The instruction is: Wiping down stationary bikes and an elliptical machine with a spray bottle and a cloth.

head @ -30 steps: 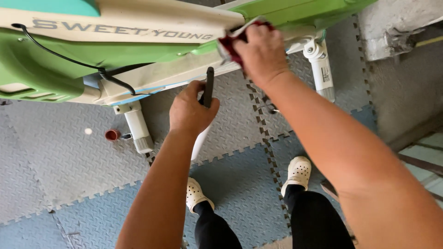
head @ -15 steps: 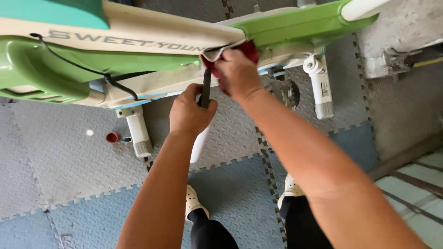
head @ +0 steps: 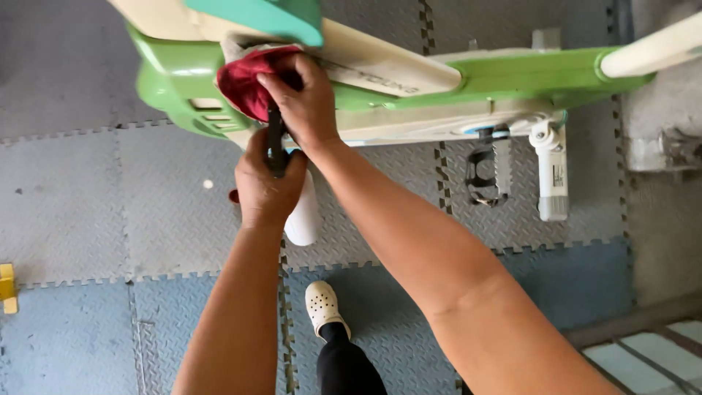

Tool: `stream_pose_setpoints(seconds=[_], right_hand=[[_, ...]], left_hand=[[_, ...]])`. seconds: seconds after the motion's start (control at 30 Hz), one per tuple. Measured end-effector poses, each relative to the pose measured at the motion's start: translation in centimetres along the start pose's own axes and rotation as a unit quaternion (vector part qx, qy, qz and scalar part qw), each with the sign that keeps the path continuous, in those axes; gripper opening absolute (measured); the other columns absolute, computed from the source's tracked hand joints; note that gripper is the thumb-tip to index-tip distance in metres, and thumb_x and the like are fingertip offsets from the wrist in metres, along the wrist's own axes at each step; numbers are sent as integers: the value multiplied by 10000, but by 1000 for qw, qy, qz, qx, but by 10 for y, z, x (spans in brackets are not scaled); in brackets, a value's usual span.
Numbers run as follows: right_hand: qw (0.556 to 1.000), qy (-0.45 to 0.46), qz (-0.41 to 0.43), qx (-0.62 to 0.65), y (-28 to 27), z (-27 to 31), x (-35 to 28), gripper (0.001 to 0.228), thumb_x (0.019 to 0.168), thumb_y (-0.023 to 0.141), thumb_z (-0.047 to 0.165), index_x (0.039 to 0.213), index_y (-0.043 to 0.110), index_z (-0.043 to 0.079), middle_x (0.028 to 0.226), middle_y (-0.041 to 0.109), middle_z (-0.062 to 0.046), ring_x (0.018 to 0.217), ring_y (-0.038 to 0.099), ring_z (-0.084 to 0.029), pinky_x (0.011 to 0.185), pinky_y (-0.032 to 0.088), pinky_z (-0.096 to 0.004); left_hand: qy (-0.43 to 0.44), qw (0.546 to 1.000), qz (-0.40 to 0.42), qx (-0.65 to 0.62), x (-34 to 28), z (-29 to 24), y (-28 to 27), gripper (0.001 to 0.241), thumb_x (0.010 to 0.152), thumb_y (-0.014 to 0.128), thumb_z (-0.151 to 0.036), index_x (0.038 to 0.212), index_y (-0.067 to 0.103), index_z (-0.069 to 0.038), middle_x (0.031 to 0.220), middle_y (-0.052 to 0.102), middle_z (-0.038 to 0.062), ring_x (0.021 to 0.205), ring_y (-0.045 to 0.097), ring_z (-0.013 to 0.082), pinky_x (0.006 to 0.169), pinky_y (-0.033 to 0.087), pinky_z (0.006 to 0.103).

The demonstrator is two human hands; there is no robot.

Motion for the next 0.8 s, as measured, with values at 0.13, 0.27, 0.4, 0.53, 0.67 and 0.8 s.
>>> stream_pose_setpoints(seconds=[0.13, 0.27, 0.4, 0.53, 0.67, 0.8], right_hand=[[994, -7, -26, -109, -9, -48, 1, 252, 836, 871, 216, 968, 733, 51, 935, 737, -72, 841, 691, -176, 793, 573, -344], [973, 183, -139, 21, -72, -131, -18, 247, 829, 732, 54, 1073, 698, 61, 995, 760, -60, 889, 715, -197, 810, 588, -342], [861, 450, -210, 111, -97, -94, -50, 283, 910, 645, 134, 1179, 570, 92, 1162, 647, -42, 1019, 647, -223, 849, 616, -470], [908, 368, -85, 180, -38, -94, -42, 312, 974, 605, 156, 1271, 556, 76, 1319, 604, -86, 1171, 635, -238, 980, 598, -437], [881, 393, 6, 263, 35, -18, -40, 367, 950, 678, 143, 1286, 532, 130, 1291, 589, -81, 1185, 614, -237, 953, 565, -391], [913, 323, -117, 219, 34, 20, -27, 398, 917, 670, 150, 1292, 540, 114, 1239, 628, -72, 1075, 648, -232, 818, 587, -378]], left_hand=[[11, 998, -34, 43, -1, -11, -45, 370, 823, 727, -173, 1157, 660, -28, 854, 724, 147, 714, 697, 270, 705, 569, 365], [31, 998, -6, 59, -8, -29, -65, 389, 786, 763, -204, 1109, 659, -14, 888, 732, 162, 730, 716, 288, 715, 574, 375], [25, 999, 6, 48, -8, -29, -73, 390, 811, 728, -202, 1156, 678, -27, 911, 738, 172, 800, 728, 324, 764, 583, 392], [8, 999, 13, 41, -9, -26, -90, 392, 805, 736, -210, 1144, 676, -24, 902, 737, 176, 808, 730, 338, 763, 582, 401], [17, 998, 35, 51, 1, -29, -109, 379, 796, 742, -219, 1113, 670, -25, 882, 732, 171, 779, 722, 340, 740, 577, 409], [-16, 996, 58, 63, 9, -17, -133, 369, 823, 740, -249, 1123, 668, -45, 846, 720, 155, 758, 715, 339, 743, 574, 419]])
Point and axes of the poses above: each hand's wrist, its own x-axis towards the middle knuckle, its own y-axis out of the palm, z = x × y, the point moved 8 cm from there along x, towards the middle knuckle
